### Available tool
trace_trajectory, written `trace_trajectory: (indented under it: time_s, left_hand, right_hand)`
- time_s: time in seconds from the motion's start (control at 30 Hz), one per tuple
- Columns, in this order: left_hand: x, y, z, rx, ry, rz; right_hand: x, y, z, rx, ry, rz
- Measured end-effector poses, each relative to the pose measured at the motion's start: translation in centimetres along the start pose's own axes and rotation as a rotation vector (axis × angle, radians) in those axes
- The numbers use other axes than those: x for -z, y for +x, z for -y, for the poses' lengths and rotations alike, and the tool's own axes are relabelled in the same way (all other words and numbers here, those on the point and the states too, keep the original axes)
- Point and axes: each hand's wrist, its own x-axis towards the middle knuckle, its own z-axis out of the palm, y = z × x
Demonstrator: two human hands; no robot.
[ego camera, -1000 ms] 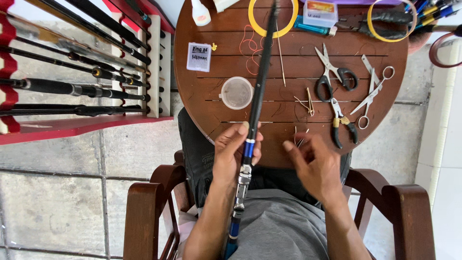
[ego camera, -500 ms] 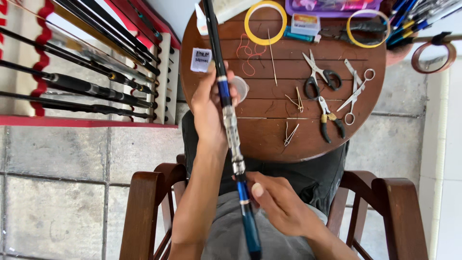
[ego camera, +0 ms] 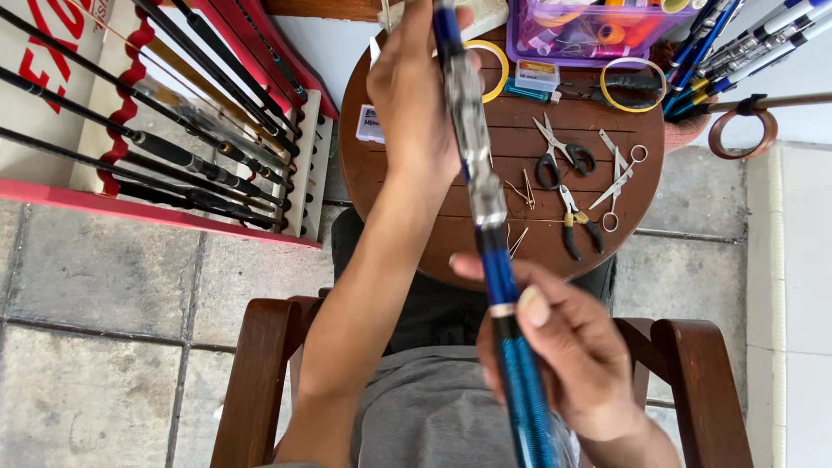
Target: The person uses pliers to adjust and secure small metal rings on a fishing rod. They repeatedly pick up the pliers, position the rings along the rod, and tighten them in place while seated at a work table.
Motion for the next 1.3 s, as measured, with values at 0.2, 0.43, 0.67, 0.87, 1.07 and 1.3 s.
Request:
trace_trajectory:
  time_s: [0.2, 0.43, 0.67, 0.87, 1.07, 1.3]
  left_hand:
    - [-2.6, 0.9, -1.7, -0.097, 0.031, 0.022]
    - [-3.4, 2.2, -2.8, -0.051, 0.138, 0.021]
    - [-3.8, 2.7, -3.1, -0.005, 0.228, 0.008]
    - [-4.0, 2.3, -3.5, 0.049, 0.322, 0.009]
    - [-3.8, 0.9, -4.3, 0.093, 0.412, 0.011]
    - [-1.1, -2.5, -3.5, 0.154, 0.526, 0.095]
  right_hand:
    - [-3.1, 0.9, 4.0, 0.000, 0.021, -0.147]
    - [-4.9, 1.8, 5.7, 0.082, 0.067, -0.105]
    - [-5.3, 2.1, 6.0, 0.109, 0.091, -0.120]
    - [-5.2, 2.0, 5.9, 0.072, 0.160, -0.128]
    - [-3.7, 2.2, 4.4, 0.064, 0.069, -0.145]
    - [1.0, 2.5, -3.4, -0.097, -0.148, 0.150]
